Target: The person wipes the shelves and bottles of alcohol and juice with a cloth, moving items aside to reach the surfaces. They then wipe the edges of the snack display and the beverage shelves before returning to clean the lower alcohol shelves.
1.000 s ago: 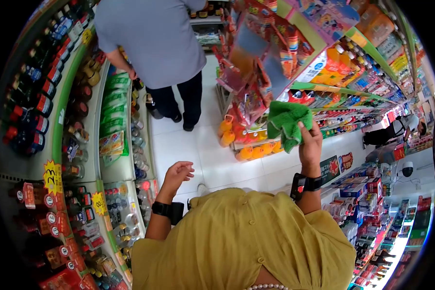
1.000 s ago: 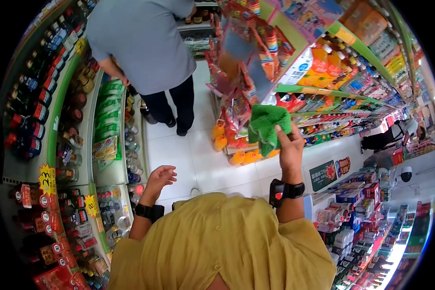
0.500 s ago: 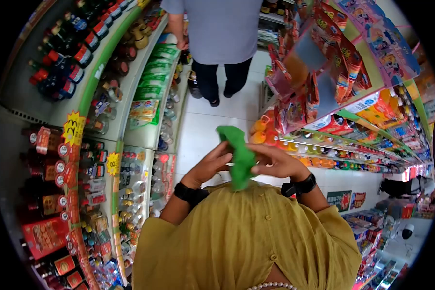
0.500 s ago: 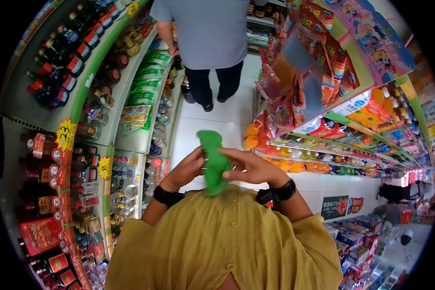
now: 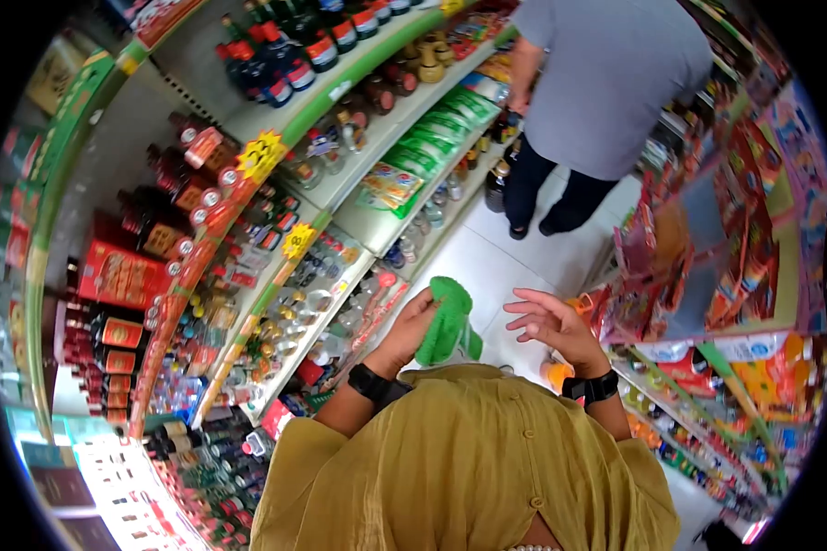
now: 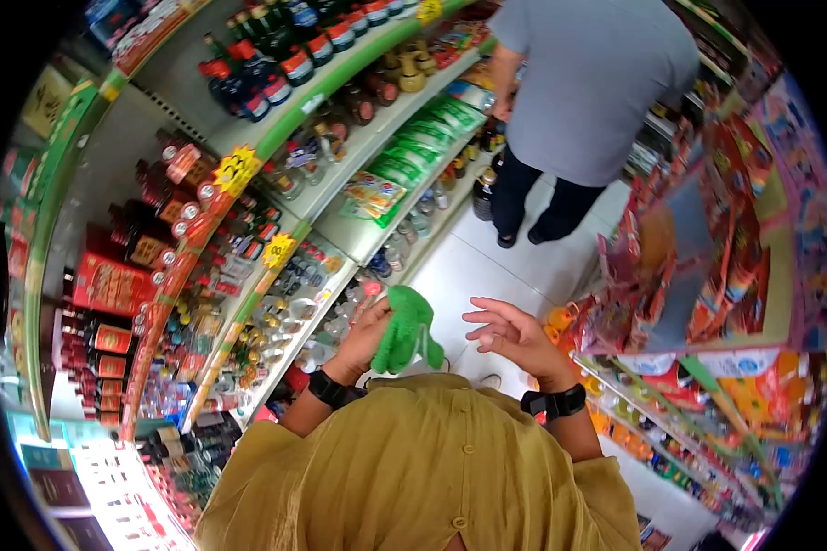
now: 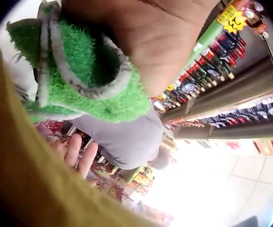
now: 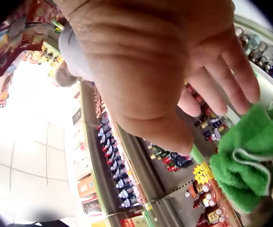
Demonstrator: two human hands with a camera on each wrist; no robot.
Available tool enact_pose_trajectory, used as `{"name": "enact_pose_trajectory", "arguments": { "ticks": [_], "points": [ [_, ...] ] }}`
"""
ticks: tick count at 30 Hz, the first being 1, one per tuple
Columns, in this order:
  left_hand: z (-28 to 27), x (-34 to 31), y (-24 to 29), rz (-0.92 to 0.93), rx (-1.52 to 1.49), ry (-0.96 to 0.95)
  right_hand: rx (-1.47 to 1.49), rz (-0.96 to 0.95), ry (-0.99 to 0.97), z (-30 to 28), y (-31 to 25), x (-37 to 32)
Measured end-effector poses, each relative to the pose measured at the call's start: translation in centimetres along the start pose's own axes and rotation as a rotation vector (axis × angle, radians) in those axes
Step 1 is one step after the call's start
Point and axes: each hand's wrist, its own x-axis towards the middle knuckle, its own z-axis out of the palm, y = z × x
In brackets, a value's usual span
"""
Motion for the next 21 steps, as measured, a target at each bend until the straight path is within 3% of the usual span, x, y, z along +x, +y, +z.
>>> {"name": "enact_pose_trajectory", "arguments": {
  "ticks": [5,8,12,13,16,18,21],
  "points": [
    [2.4,0.3,3.1,0.112,0.252,-0.124,-0.242,-0.112,-0.278,1.5,0.1,4.7],
    [1.9,2.3,3.8,0.198,0.243,-0.27,-0.554,-0.233,-0.149,2.0,0.2,7.0],
    [-1.3,6.5,5.4,0.107,0.316,-0.498,-0.413,-0.187,-0.06,1.1,0.3,10.7],
    [-2.2,7.3,6.5,0.05,0.485,-0.47,-0.365,-0.168,-0.047,0.8,0.4,11.9],
    [-4.7,8.0,13.3,0.197,0.81,-0.41,-0.301,-0.141,0.027,0.7,0.3,16.0],
    [-8.3,10.0,14.1,0.528,0.79,-0.157,-0.328,-0.116,0.082,0.5,-0.2,18.7],
    [-11.5,10.5,18.4,0.78,0.842,0.27,-0.461,-0.208,0.112,-0.2,-1.7,23.6]
  ]
}}
